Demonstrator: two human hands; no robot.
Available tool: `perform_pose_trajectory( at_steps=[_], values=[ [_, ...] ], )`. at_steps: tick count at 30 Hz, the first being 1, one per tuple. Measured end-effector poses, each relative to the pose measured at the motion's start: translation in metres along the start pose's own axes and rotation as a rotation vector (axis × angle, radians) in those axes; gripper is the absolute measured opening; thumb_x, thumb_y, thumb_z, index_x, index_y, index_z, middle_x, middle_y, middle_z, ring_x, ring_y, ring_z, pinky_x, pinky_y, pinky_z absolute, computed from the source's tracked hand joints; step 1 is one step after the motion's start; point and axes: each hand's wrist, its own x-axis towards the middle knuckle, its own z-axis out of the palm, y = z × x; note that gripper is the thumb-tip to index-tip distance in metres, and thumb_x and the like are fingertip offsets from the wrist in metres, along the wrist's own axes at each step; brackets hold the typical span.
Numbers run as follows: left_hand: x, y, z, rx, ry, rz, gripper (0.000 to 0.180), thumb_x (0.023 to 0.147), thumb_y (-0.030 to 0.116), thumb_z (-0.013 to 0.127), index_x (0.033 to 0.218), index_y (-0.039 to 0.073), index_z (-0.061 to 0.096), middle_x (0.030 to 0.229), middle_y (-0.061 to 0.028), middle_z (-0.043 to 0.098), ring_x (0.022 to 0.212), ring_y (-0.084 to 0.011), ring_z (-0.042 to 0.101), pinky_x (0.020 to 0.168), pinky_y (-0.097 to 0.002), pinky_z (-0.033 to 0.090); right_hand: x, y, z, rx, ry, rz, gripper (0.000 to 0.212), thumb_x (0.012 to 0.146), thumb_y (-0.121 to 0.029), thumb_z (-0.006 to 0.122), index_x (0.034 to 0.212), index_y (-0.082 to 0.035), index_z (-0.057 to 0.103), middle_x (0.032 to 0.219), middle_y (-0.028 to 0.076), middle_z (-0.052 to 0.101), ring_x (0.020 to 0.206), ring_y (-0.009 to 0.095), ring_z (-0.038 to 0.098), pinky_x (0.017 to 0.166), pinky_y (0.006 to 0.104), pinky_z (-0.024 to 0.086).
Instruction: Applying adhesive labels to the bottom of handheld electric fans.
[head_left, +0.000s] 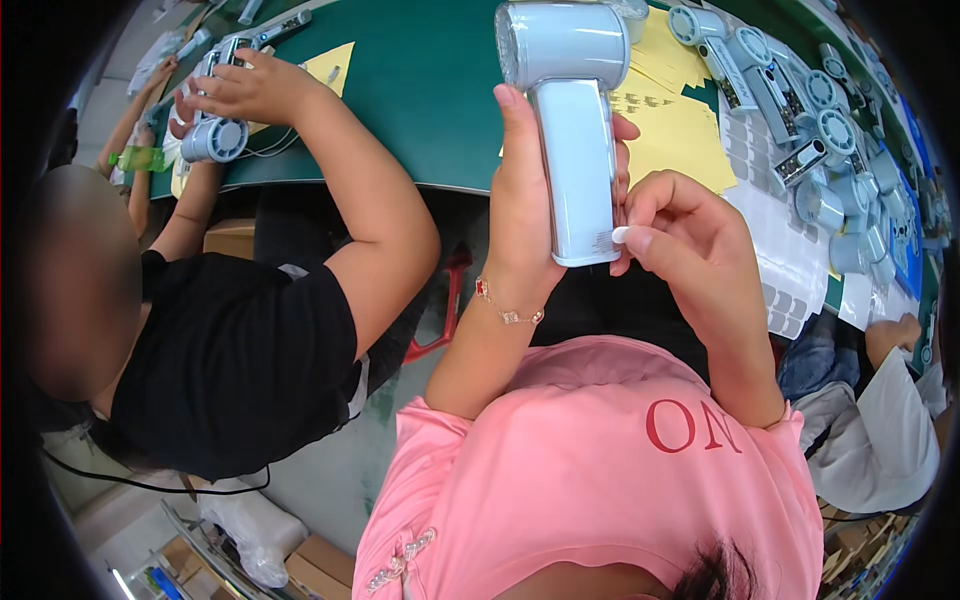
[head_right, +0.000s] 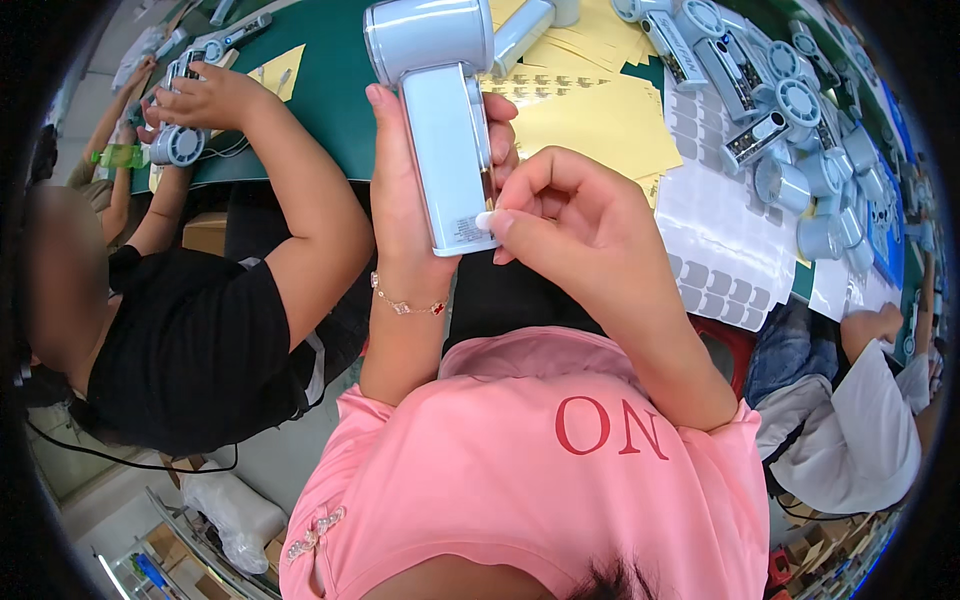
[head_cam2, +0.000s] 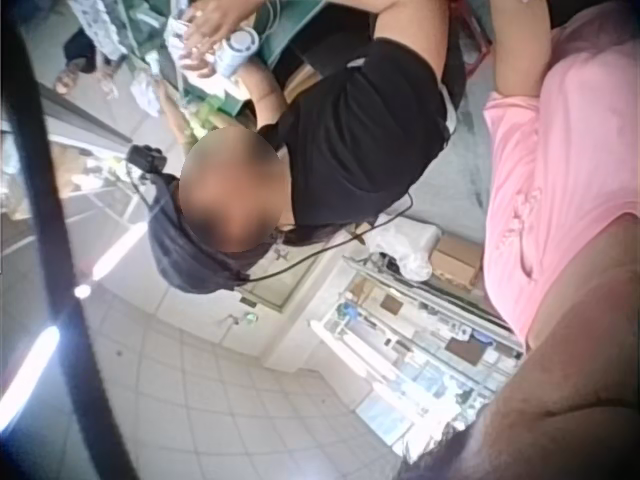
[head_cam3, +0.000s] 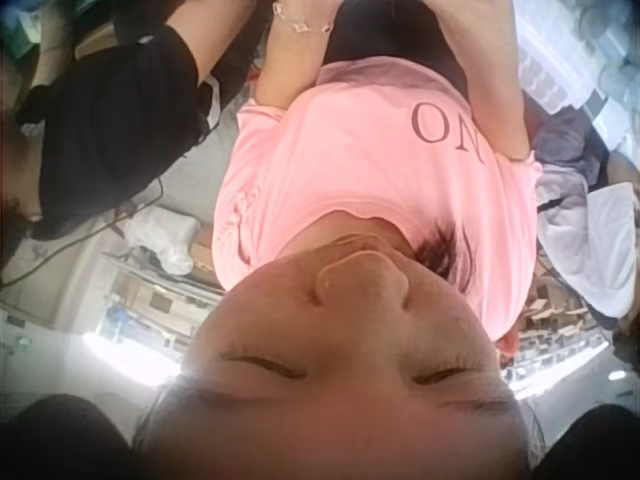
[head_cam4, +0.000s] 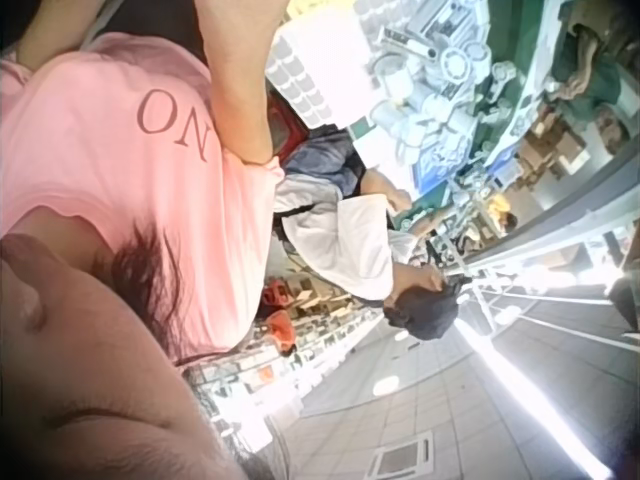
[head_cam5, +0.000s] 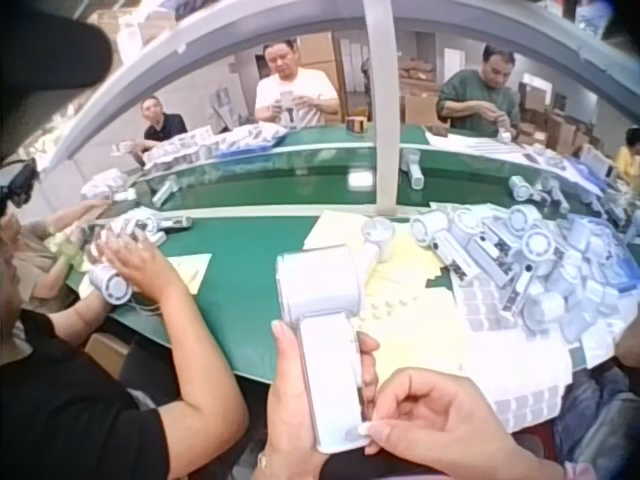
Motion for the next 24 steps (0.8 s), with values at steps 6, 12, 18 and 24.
perform_pose_trajectory(
  at_steps=[6, 12, 18, 24],
  values=[
    [-0.006, 0.003, 0.004, 0.038, -0.016, 0.014, 0.081, 0.086, 0.065, 0.017, 0.092, -0.006, 0.054, 0.063, -0.0059, 0.051, 0.054, -0.0123, 0.045, 0.048, -0.0221, 0.037, -0.004, 0.001, 0.001, -0.053, 0.000, -0.035, 0.009, 0.078, 0.000, 0.060, 0.081, 0.000, 0.052, 0.079, 0.003, 0.053, 0.071, 0.008, 0.052, 0.065, 0.0204, 0.045],
    [-0.008, 0.002, 0.006, -0.008, -0.003, 0.024, 0.079, 0.085, 0.068, 0.017, 0.088, -0.002, 0.054, 0.060, -0.0046, 0.051, 0.051, -0.0100, 0.050, 0.045, -0.0216, 0.042, -0.007, 0.001, 0.003, -0.038, -0.003, -0.047, 0.010, 0.078, 0.002, 0.061, 0.079, -0.001, 0.051, 0.079, 0.003, 0.052, 0.071, 0.007, 0.050, 0.063, 0.0193, 0.042],
    [-0.010, 0.001, 0.004, -0.020, -0.017, 0.029, 0.078, 0.088, 0.064, 0.017, 0.093, -0.006, 0.053, 0.064, -0.0077, 0.051, 0.054, -0.0141, 0.047, 0.049, -0.0232, 0.040, -0.008, 0.003, 0.005, -0.031, -0.004, -0.071, 0.011, 0.078, 0.003, 0.060, 0.078, -0.002, 0.050, 0.081, 0.002, 0.050, 0.074, 0.006, 0.047, 0.064, 0.0192, 0.040],
    [-0.012, 0.002, 0.000, -0.073, -0.037, 0.040, 0.076, 0.088, 0.063, 0.018, 0.094, -0.005, 0.052, 0.066, -0.0086, 0.052, 0.054, -0.0145, 0.048, 0.050, -0.0237, 0.041, -0.008, 0.003, 0.009, -0.015, -0.005, -0.071, 0.012, 0.077, 0.005, 0.059, 0.078, -0.001, 0.049, 0.083, 0.002, 0.050, 0.074, 0.006, 0.046, 0.064, 0.0191, 0.039]
  ],
)
